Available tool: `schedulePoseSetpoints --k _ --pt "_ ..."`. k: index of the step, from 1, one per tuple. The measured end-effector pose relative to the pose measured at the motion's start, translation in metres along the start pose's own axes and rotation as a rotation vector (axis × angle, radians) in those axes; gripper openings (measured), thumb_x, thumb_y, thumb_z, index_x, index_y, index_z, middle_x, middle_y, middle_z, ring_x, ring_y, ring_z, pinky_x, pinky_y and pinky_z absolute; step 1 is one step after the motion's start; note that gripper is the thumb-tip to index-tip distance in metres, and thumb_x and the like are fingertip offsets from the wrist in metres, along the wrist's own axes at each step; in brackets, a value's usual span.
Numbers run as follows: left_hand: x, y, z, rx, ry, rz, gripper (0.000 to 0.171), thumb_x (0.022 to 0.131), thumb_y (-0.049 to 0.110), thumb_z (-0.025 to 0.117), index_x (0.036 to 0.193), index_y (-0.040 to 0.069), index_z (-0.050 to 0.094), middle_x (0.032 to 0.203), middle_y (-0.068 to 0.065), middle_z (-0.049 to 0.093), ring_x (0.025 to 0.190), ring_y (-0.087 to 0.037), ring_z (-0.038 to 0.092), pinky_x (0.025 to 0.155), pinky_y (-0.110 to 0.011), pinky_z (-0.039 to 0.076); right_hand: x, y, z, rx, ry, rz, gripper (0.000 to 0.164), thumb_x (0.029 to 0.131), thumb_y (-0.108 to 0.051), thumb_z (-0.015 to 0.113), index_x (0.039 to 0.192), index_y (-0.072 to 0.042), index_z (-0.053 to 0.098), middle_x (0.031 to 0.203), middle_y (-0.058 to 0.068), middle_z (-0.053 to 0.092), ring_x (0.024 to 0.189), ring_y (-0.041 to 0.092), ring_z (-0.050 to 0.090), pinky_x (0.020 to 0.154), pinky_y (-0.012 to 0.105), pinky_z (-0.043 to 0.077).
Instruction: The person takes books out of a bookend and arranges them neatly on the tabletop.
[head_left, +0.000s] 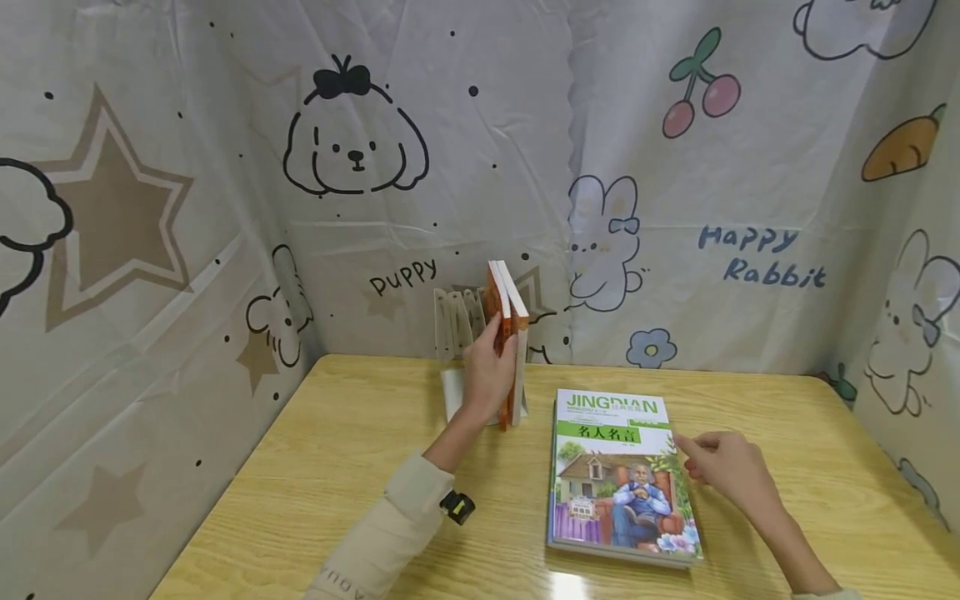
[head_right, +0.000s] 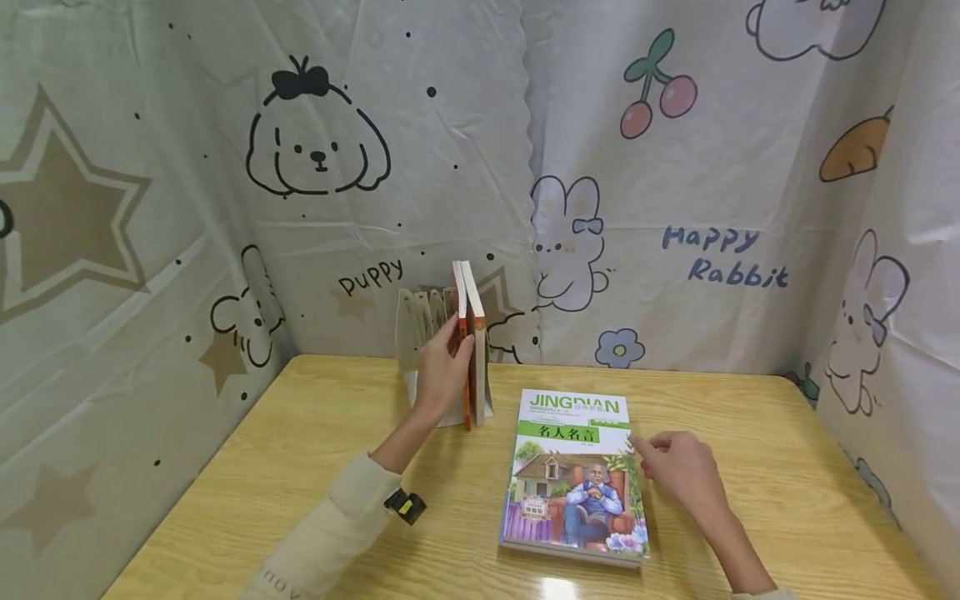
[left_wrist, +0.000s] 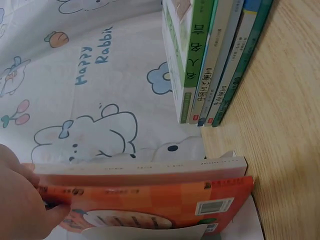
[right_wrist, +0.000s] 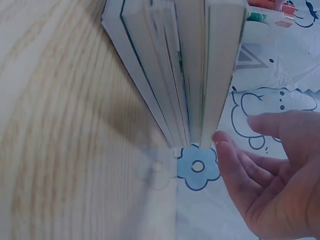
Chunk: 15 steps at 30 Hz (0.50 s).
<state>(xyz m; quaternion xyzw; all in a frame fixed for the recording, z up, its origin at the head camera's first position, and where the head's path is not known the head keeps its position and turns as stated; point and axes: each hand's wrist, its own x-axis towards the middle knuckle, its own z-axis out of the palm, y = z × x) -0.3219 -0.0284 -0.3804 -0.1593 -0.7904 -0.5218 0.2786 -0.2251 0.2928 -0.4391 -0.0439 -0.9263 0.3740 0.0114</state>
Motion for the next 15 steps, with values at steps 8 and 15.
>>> schedulePoseSetpoints --k 8,15 --pt "-0.003 0.0 -0.017 0.079 0.129 0.09 0.029 0.103 0.004 0.051 0.128 -0.007 0.059 0.098 -0.024 0.069 0.077 -0.028 0.066 0.06 -0.041 0.056 -0.003 -0.014 -0.003 0.06 0.083 -0.085 0.053 0.1 -0.041 0.06 0.108 0.01 0.071 0.078 0.007 0.072 0.069 0.024 0.071 0.059 0.033 0.058" --pt "-0.011 0.011 -0.031 0.076 0.182 0.058 0.025 0.104 0.008 0.052 0.12 -0.006 0.063 0.087 -0.018 0.069 0.066 -0.019 0.059 0.051 -0.032 0.051 -0.004 -0.022 -0.003 0.117 0.076 -0.119 0.058 0.098 -0.047 0.061 0.112 0.008 0.07 0.083 0.01 0.073 0.072 0.022 0.071 0.064 0.034 0.061"
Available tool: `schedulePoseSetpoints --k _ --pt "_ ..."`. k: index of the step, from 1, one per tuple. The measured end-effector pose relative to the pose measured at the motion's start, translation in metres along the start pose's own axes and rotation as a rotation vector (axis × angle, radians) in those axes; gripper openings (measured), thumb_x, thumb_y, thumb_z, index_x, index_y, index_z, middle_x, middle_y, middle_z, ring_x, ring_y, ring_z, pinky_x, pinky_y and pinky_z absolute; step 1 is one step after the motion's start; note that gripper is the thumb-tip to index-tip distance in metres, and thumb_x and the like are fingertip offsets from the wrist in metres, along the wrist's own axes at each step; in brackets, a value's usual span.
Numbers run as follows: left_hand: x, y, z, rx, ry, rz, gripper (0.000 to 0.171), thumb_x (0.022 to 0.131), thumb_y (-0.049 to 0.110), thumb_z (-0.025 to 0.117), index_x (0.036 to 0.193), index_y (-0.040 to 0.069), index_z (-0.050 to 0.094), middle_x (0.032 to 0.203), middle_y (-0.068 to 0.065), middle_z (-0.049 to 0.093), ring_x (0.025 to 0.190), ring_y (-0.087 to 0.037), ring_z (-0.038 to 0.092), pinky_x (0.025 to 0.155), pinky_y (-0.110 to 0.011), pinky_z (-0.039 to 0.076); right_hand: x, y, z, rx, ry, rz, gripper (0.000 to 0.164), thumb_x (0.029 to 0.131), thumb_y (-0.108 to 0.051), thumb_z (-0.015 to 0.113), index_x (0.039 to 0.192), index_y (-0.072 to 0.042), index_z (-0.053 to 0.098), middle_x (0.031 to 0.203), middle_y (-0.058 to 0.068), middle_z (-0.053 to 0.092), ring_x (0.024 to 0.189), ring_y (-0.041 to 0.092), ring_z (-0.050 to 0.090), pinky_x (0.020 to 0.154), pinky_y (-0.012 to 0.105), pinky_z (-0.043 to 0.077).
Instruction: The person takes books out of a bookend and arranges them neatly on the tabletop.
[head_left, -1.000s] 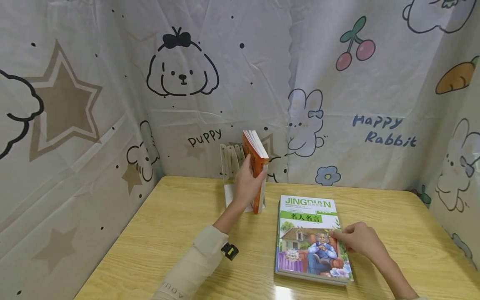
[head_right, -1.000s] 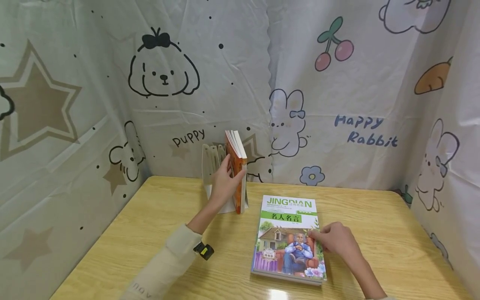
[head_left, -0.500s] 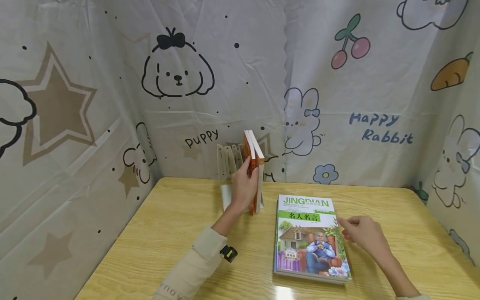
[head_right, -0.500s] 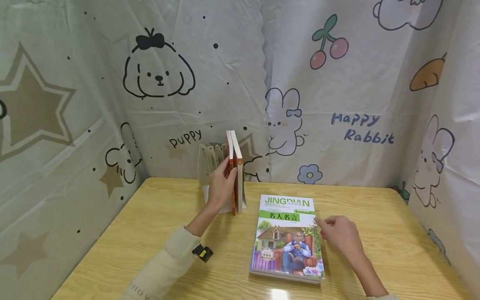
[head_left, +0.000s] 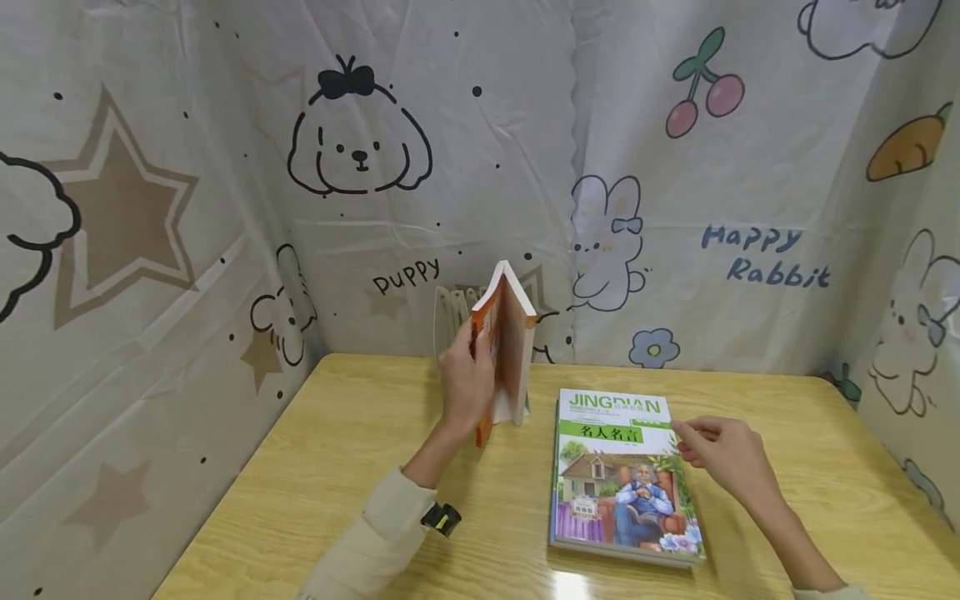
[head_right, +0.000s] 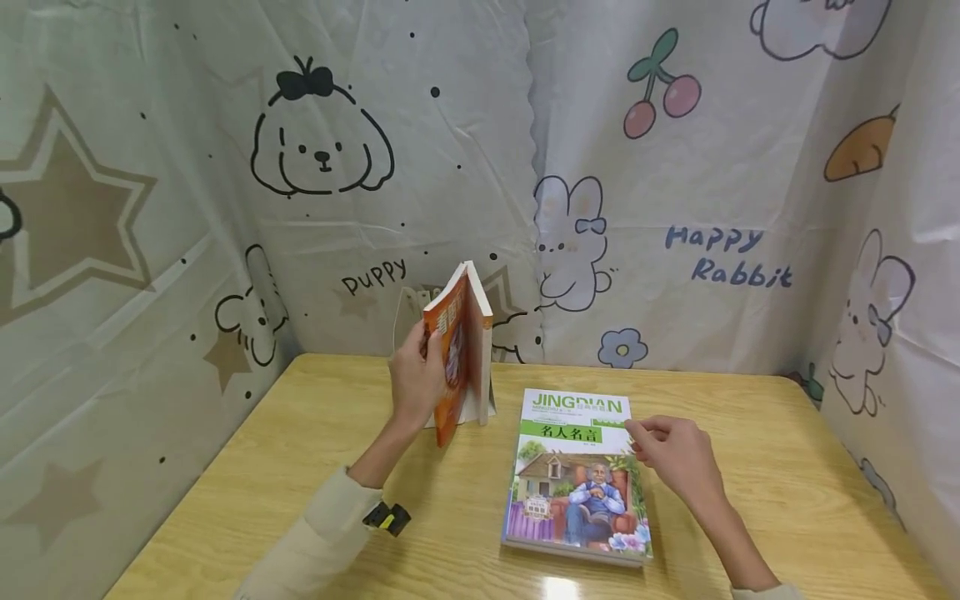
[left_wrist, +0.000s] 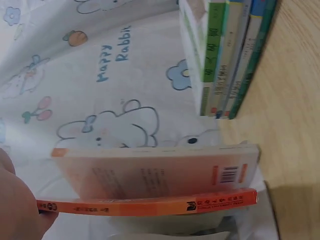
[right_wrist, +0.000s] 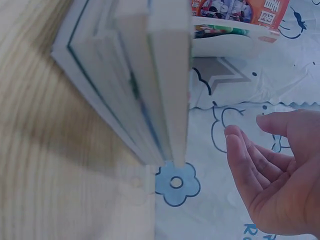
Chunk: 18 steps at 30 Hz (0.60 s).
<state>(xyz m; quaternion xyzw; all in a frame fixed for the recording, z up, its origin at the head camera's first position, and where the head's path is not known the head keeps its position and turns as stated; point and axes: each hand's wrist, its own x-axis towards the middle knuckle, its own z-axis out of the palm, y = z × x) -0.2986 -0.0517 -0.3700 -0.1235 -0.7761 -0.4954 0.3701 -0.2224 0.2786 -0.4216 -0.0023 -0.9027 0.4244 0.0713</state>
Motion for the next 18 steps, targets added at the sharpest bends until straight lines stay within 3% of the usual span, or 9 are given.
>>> schedulePoseSetpoints --k 4,11,18 --pt "-0.002 0.011 -0.011 -0.037 0.017 0.016 0.024 0.104 0.009 0.052 0.118 -0.006 0.064 0.084 -0.018 0.068 0.062 -0.019 0.058 0.047 -0.028 0.048 0.0 -0.006 0.0 0.014 -0.01 -0.01 0.058 0.098 -0.047 0.061 0.114 0.007 0.069 0.086 0.013 0.073 0.073 0.022 0.072 0.065 0.034 0.061" --pt "0.0 0.032 -0.03 -0.102 0.048 0.089 0.029 0.105 0.011 0.052 0.125 -0.007 0.062 0.096 -0.022 0.071 0.07 -0.027 0.069 0.053 -0.034 0.058 -0.001 -0.015 0.0 0.075 -0.023 -0.014 0.056 0.097 -0.045 0.064 0.117 0.008 0.068 0.092 0.017 0.073 0.079 0.025 0.073 0.069 0.033 0.061" --pt "-0.003 0.051 -0.047 -0.139 0.078 0.165 0.029 0.104 0.011 0.053 0.125 -0.006 0.062 0.096 -0.022 0.072 0.07 -0.029 0.071 0.052 -0.037 0.059 0.0 -0.022 0.002 0.122 -0.017 -0.089 0.044 0.098 -0.031 0.067 0.12 0.007 0.066 0.101 0.019 0.073 0.086 0.029 0.072 0.071 0.033 0.061"
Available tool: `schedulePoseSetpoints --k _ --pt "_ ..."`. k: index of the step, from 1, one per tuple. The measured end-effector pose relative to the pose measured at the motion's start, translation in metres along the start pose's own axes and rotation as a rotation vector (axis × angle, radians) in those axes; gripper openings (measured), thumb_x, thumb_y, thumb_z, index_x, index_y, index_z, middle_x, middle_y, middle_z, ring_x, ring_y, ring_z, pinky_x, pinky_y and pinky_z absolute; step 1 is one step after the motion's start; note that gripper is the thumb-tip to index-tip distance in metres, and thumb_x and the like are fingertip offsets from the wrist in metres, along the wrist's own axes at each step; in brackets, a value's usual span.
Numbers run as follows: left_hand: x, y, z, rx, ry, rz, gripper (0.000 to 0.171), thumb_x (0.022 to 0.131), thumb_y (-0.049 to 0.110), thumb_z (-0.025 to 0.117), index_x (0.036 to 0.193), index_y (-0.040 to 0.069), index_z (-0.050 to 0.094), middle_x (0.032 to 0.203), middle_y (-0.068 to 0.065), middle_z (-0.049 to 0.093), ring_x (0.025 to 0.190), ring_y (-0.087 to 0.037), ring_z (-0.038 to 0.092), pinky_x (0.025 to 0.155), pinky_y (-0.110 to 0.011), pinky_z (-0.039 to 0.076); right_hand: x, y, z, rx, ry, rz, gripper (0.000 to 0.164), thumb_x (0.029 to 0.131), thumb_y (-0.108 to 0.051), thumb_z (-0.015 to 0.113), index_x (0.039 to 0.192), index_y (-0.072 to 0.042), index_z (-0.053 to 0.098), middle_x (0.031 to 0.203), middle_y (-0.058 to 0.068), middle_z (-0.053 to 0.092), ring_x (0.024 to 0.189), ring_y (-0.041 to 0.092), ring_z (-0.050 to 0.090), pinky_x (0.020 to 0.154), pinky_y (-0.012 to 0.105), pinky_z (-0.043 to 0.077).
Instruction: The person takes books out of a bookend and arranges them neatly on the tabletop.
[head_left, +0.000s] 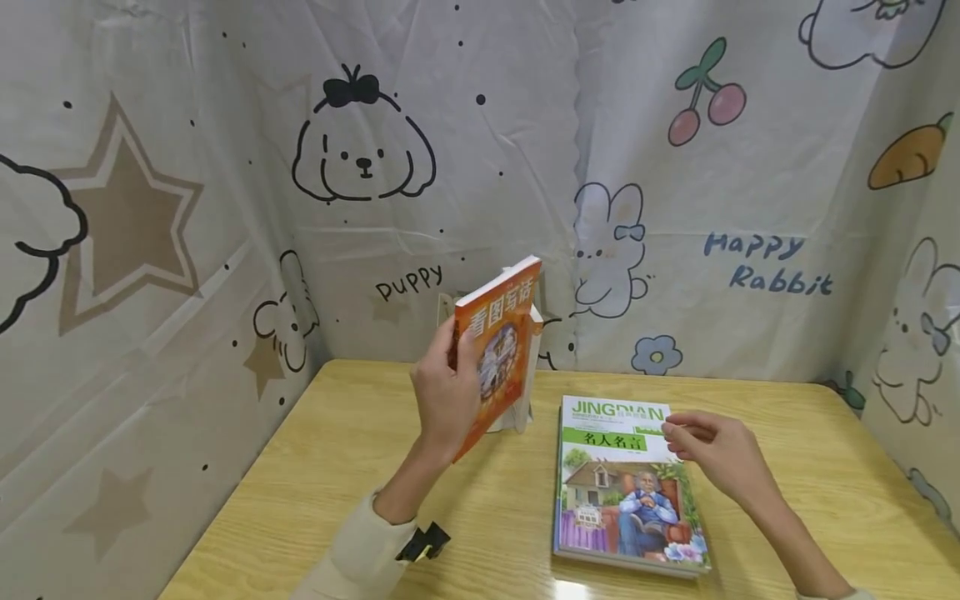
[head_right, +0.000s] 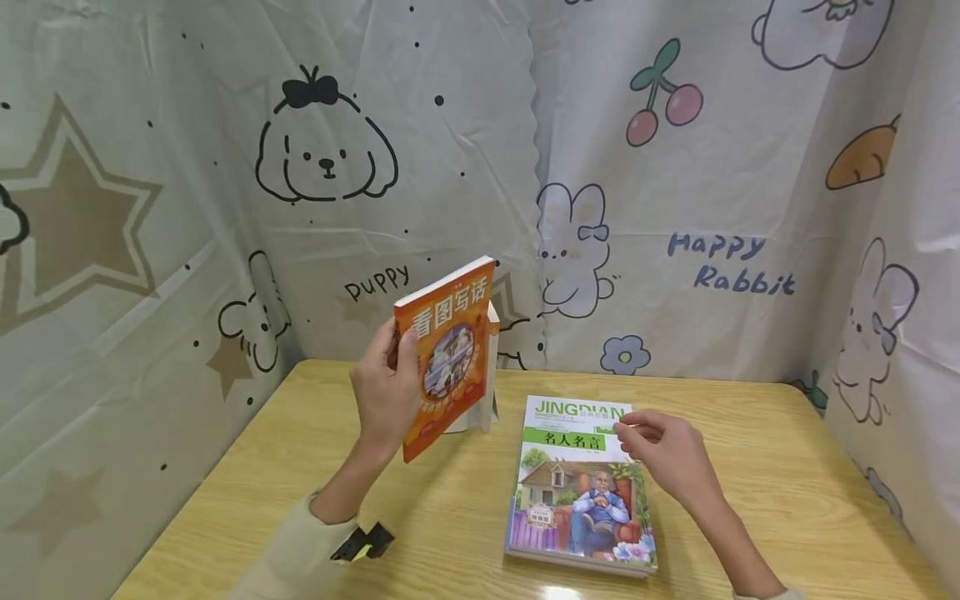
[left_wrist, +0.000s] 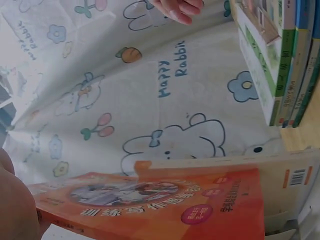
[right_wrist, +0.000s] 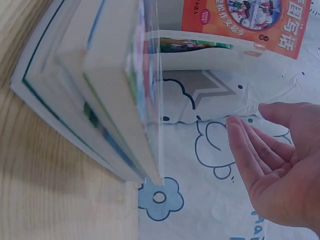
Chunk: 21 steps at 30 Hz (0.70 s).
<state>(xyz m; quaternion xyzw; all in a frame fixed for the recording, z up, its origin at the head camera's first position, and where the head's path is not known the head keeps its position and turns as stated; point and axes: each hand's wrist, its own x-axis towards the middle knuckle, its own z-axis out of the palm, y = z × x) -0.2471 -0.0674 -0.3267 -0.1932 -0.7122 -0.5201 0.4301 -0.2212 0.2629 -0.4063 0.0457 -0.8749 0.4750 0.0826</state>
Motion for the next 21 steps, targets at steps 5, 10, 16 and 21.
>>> schedulePoseSetpoints --k 5,10,16,21 --pt "0.003 0.009 -0.008 -0.007 0.016 0.036 0.027 0.104 0.008 0.053 0.124 -0.007 0.063 0.089 -0.02 0.071 0.063 -0.027 0.068 0.048 -0.034 0.056 0.002 -0.007 0.002 -0.007 -0.009 -0.072 0.041 0.097 -0.029 0.068 0.122 0.005 0.066 0.106 0.017 0.072 0.091 0.025 0.072 0.073 0.028 0.06" --pt "0.003 0.015 -0.011 -0.018 -0.002 0.046 0.024 0.103 0.006 0.054 0.121 -0.006 0.063 0.088 -0.018 0.071 0.062 -0.023 0.066 0.049 -0.03 0.055 0.003 -0.014 0.006 0.069 -0.014 -0.138 0.042 0.098 -0.024 0.068 0.128 0.004 0.063 0.112 0.018 0.071 0.095 0.011 0.07 0.077 0.019 0.056" --pt "-0.003 0.022 -0.009 -0.077 -0.05 0.003 0.023 0.104 0.006 0.053 0.12 -0.005 0.064 0.078 -0.013 0.066 0.057 -0.018 0.056 0.045 -0.024 0.048 0.008 -0.024 0.014 0.207 -0.076 -0.242 0.046 0.099 -0.017 0.065 0.138 0.005 0.054 0.123 0.021 0.066 0.106 0.01 0.067 0.085 0.019 0.054" --pt "-0.007 0.026 -0.006 -0.169 -0.117 -0.068 0.024 0.104 0.007 0.053 0.123 -0.005 0.063 0.076 -0.011 0.059 0.059 -0.015 0.05 0.048 -0.021 0.044 0.011 -0.034 0.024 0.286 -0.135 -0.26 0.052 0.099 -0.014 0.064 0.144 0.006 0.046 0.135 0.024 0.058 0.12 0.034 0.06 0.089 0.022 0.053"
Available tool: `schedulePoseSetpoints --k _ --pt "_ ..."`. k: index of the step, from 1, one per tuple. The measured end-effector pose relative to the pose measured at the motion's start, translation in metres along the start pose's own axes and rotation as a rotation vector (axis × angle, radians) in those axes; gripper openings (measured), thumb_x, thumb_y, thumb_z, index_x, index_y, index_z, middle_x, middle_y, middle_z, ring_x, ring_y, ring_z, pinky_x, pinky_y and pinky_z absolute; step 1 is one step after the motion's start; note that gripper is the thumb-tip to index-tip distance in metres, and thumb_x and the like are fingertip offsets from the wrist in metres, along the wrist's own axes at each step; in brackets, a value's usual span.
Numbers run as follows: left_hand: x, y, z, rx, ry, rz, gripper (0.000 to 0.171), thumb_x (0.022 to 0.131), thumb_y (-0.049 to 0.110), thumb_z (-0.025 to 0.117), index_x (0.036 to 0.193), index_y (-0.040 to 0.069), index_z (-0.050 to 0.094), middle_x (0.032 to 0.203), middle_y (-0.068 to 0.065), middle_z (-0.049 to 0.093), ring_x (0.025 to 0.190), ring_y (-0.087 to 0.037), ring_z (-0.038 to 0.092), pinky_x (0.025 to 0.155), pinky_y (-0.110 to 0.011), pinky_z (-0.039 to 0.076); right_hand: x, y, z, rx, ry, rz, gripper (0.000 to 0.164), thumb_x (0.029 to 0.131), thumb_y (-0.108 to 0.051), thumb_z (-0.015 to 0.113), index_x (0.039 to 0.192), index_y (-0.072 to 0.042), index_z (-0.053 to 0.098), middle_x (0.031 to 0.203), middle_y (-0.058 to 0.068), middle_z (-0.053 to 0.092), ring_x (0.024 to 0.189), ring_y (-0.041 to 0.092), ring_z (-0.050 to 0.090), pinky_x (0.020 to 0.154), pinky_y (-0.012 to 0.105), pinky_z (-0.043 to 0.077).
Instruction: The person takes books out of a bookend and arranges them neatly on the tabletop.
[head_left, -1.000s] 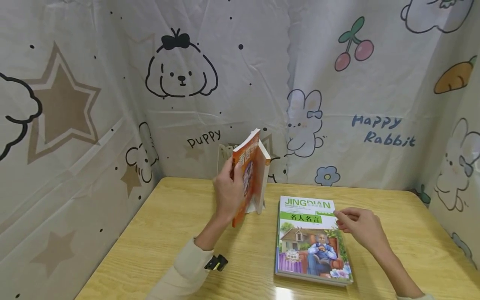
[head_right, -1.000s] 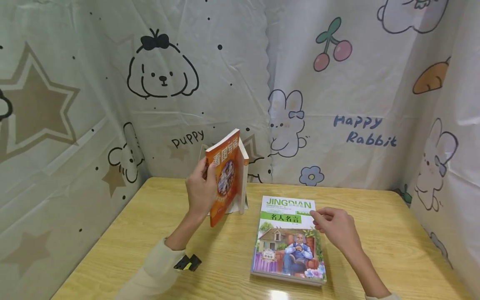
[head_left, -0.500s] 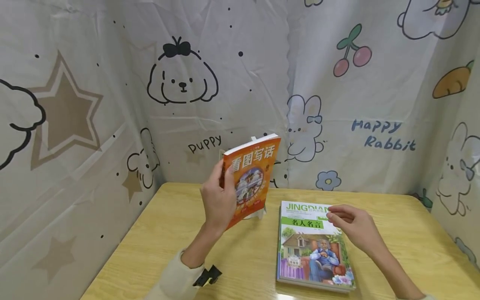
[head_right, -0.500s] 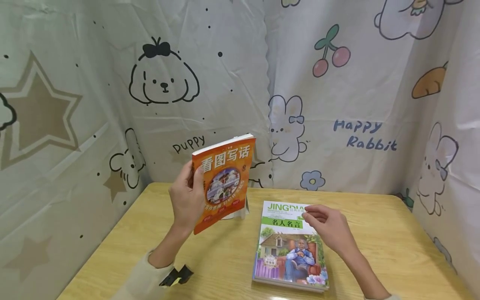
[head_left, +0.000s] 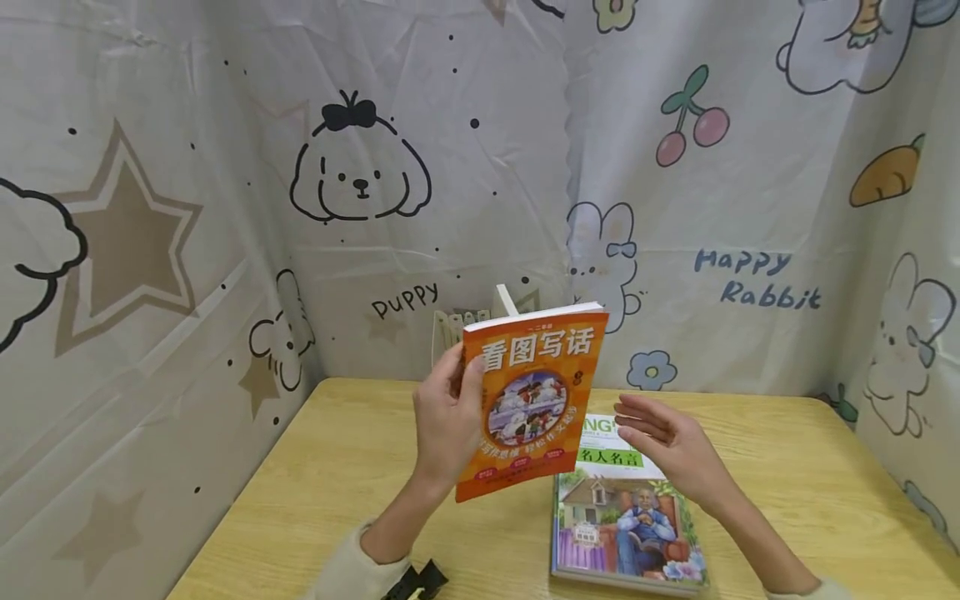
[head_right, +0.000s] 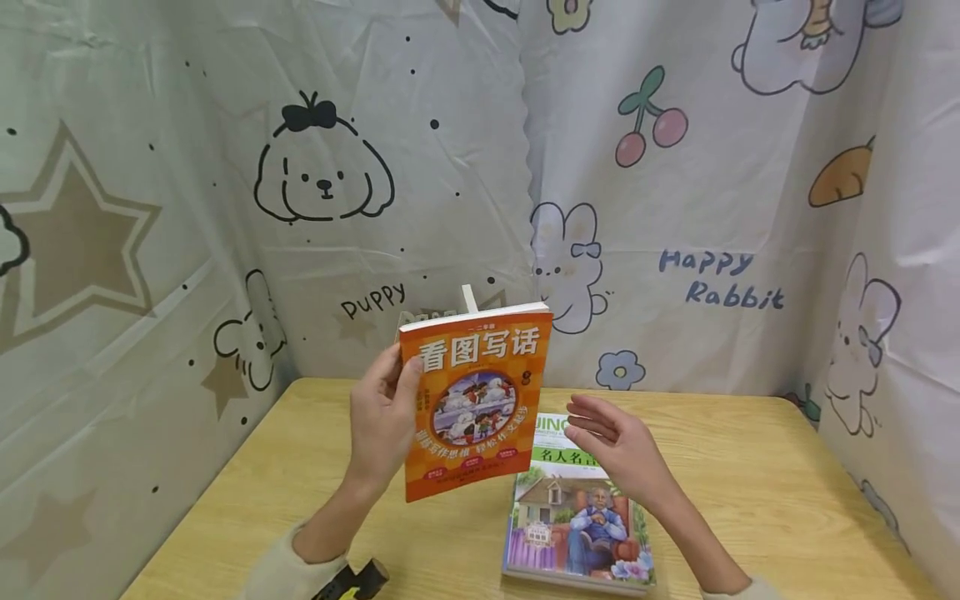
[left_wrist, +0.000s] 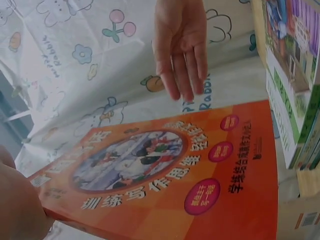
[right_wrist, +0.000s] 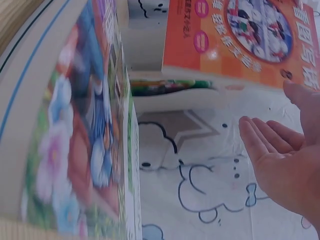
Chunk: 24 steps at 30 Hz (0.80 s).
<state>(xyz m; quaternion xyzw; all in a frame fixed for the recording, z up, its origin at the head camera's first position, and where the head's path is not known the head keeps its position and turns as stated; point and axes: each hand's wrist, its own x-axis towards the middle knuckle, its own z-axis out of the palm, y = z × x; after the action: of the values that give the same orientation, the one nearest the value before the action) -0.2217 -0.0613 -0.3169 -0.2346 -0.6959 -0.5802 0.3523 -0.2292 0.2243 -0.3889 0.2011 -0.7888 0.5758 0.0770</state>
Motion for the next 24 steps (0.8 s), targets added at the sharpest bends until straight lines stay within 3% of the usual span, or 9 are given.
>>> schedulePoseSetpoints --k 4,11,18,24 --pt "-0.002 0.002 0.005 -0.076 -0.037 -0.081 0.025 0.104 0.007 0.054 0.123 -0.005 0.063 0.087 -0.013 0.066 0.065 -0.016 0.056 0.053 -0.023 0.052 0.003 -0.003 0.009 0.036 -0.026 0.011 0.054 0.1 -0.015 0.064 0.146 0.005 0.043 0.136 0.025 0.055 0.122 0.04 0.057 0.09 0.025 0.054" --pt "-0.008 0.003 0.01 -0.141 -0.082 -0.187 0.027 0.104 0.009 0.053 0.126 -0.004 0.062 0.095 -0.013 0.069 0.072 -0.02 0.063 0.059 -0.03 0.059 0.0 -0.002 0.014 0.04 0.013 0.027 0.039 0.1 -0.014 0.062 0.134 0.004 0.055 0.119 0.02 0.067 0.103 0.02 0.068 0.086 0.029 0.056" --pt "-0.012 -0.001 0.014 -0.214 -0.137 -0.187 0.03 0.106 0.013 0.052 0.131 -0.002 0.06 0.099 -0.013 0.07 0.079 -0.023 0.067 0.066 -0.034 0.06 -0.005 0.001 0.01 0.118 -0.01 0.004 0.034 0.103 -0.01 0.057 0.131 0.009 0.056 0.118 0.023 0.064 0.094 0.023 0.07 0.08 0.035 0.06" --pt "-0.009 -0.004 0.017 -0.217 -0.15 -0.204 0.031 0.105 0.013 0.053 0.132 -0.002 0.059 0.099 -0.013 0.069 0.08 -0.021 0.066 0.068 -0.032 0.06 -0.009 0.001 0.005 0.116 0.033 -0.068 0.031 0.103 -0.005 0.055 0.128 0.012 0.059 0.107 0.01 0.073 0.092 0.021 0.072 0.074 0.037 0.061"
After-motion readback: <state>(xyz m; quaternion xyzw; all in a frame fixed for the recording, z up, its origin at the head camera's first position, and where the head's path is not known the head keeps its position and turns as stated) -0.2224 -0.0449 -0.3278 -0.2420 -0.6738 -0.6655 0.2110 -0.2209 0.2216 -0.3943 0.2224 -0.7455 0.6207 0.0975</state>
